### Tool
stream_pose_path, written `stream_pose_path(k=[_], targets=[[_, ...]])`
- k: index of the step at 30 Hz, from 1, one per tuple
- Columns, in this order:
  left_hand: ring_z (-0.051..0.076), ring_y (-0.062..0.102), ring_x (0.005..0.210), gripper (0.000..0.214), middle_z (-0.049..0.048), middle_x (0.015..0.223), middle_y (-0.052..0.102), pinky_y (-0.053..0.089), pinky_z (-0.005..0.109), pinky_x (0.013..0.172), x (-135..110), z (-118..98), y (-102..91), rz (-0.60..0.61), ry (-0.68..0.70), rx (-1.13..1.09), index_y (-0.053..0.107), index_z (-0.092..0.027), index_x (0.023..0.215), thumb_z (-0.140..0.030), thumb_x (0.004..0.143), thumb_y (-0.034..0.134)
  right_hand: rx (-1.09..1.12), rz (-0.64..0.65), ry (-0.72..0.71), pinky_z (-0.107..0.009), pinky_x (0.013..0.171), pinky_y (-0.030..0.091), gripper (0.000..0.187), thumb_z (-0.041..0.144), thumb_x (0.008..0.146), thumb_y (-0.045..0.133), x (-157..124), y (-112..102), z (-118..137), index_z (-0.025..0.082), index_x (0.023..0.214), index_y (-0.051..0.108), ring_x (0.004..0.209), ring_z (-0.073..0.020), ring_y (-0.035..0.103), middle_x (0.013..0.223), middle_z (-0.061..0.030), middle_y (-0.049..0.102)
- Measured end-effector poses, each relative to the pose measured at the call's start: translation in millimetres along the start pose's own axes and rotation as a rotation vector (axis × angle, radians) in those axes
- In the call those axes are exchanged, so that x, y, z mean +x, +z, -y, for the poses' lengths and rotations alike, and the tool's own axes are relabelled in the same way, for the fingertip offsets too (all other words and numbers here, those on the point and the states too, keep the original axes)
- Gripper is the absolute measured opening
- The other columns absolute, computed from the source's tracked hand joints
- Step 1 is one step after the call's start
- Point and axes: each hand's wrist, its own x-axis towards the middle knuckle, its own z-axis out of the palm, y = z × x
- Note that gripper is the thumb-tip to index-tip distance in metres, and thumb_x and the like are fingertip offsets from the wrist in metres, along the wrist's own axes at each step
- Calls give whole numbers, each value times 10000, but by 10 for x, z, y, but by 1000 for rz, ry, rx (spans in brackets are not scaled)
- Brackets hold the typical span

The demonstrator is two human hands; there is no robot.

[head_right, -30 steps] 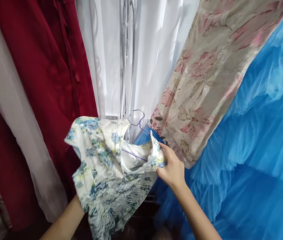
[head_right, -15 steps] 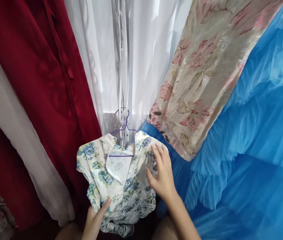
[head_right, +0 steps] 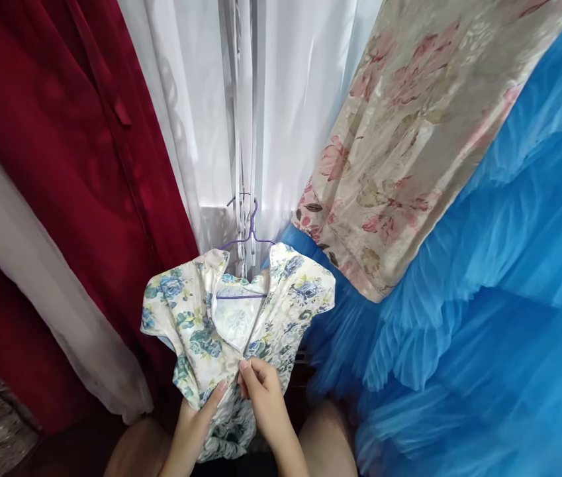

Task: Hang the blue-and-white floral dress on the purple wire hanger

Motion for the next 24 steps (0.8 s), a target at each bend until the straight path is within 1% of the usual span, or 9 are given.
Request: stream_pose_path(k=[2,4,7,9,12,16,18,21,24], targets=[[360,603,1254,576,136,1221,707,473,488,1085,1,21,-19,-67,-7,35,651,-158,1243,-450,766,792,67,-45,19,-269,525,271,469,541,940,565,-78,-67,-30,181,640,575,510,-114,374,530,37,449],[351,604,1234,606,134,1236,676,466,499,1075,-4,36,-27,-187,59,112,598,-172,1278,-448,773,787,109,-94,41,-268,511,253,457,536,902,612,-164,-124,-44,179,617,596,495,-110,359,516,38,443],[327,572,1214,650,132,1308,578,457,508,1053,-43,28,20,-364,312,285,498,-209,1328,-428,782,776,99,-130,51,-270,513,270,433,494,887,630,-270,-200,13,170,600,639,483,-113,377,494,26,474],[320,538,1220,635,137,1336,521,448,504,1046,-102,-1,111,-384,492,393,471,-215,1326,-398,793,763,47,-123,43,-272,532,298,417,455,903,617,-322,-237,90,163,608,662,501,-122,419,507,11,518],[316,513,1238,495,135,1304,516,425,489,1061,-231,-58,320,-241,637,505,511,-218,1261,-318,825,725,-13,-74,43,-271,554,327,396,421,927,597,-391,-252,200,164,635,673,534,-133,456,539,2,552],[282,552,1197,300,128,1230,569,445,430,1030,-378,-87,537,38,570,491,544,-218,1204,-216,908,585,-32,-38,18,-271,571,346,377,415,937,596,-486,-201,272,173,659,679,570,-144,479,578,-2,560],[244,614,1051,204,100,1096,622,483,373,934,-416,-92,550,97,503,445,556,-208,1127,-192,925,531,-23,-20,14,-272,565,342,381,433,935,602,-531,-161,281,176,665,681,560,-141,474,569,0,552],[199,615,858,62,47,908,626,481,303,803,-461,-141,484,143,453,440,562,-204,949,-193,937,502,44,7,46,-266,515,304,399,500,911,619,-574,-105,278,177,690,698,491,-125,425,514,11,529],[186,597,808,96,29,850,606,468,274,764,-502,-235,413,174,471,451,563,-203,855,-212,938,515,154,-39,121,-254,461,215,414,549,851,666,-552,-71,288,170,691,713,420,-96,340,464,17,520]])
